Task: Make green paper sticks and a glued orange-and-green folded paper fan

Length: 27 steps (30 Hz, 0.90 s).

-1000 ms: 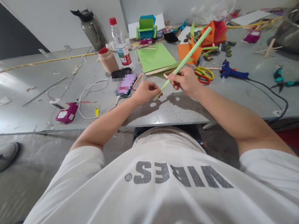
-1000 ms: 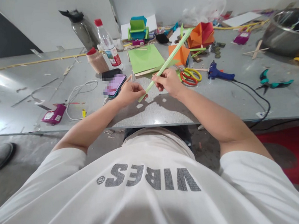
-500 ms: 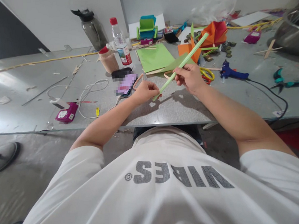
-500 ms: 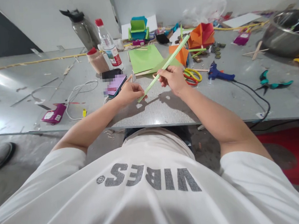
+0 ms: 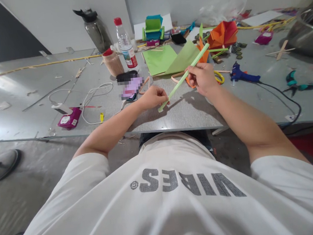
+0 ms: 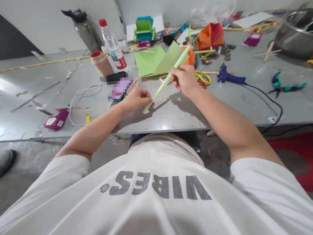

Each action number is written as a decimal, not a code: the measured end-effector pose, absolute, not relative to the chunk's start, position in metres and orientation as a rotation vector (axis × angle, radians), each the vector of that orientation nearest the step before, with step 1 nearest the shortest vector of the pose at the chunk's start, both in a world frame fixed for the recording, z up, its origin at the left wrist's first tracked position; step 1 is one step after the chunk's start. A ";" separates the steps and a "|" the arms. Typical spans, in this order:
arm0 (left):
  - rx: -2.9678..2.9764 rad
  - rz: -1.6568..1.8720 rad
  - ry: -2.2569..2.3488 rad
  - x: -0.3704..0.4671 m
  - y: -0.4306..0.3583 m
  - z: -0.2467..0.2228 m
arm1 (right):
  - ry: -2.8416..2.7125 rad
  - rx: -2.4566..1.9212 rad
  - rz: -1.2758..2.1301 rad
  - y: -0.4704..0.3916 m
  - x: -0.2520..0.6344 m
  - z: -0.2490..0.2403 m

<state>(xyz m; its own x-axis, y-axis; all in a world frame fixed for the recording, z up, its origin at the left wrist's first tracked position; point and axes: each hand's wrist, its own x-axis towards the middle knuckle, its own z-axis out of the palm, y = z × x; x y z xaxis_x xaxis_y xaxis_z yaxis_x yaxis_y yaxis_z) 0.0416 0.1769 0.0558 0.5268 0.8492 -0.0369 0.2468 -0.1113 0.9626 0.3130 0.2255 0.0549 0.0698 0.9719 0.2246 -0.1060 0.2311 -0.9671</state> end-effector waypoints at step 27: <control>2.285 0.434 1.226 -0.003 0.188 0.095 | -1.262 -0.961 0.739 0.254 0.360 0.054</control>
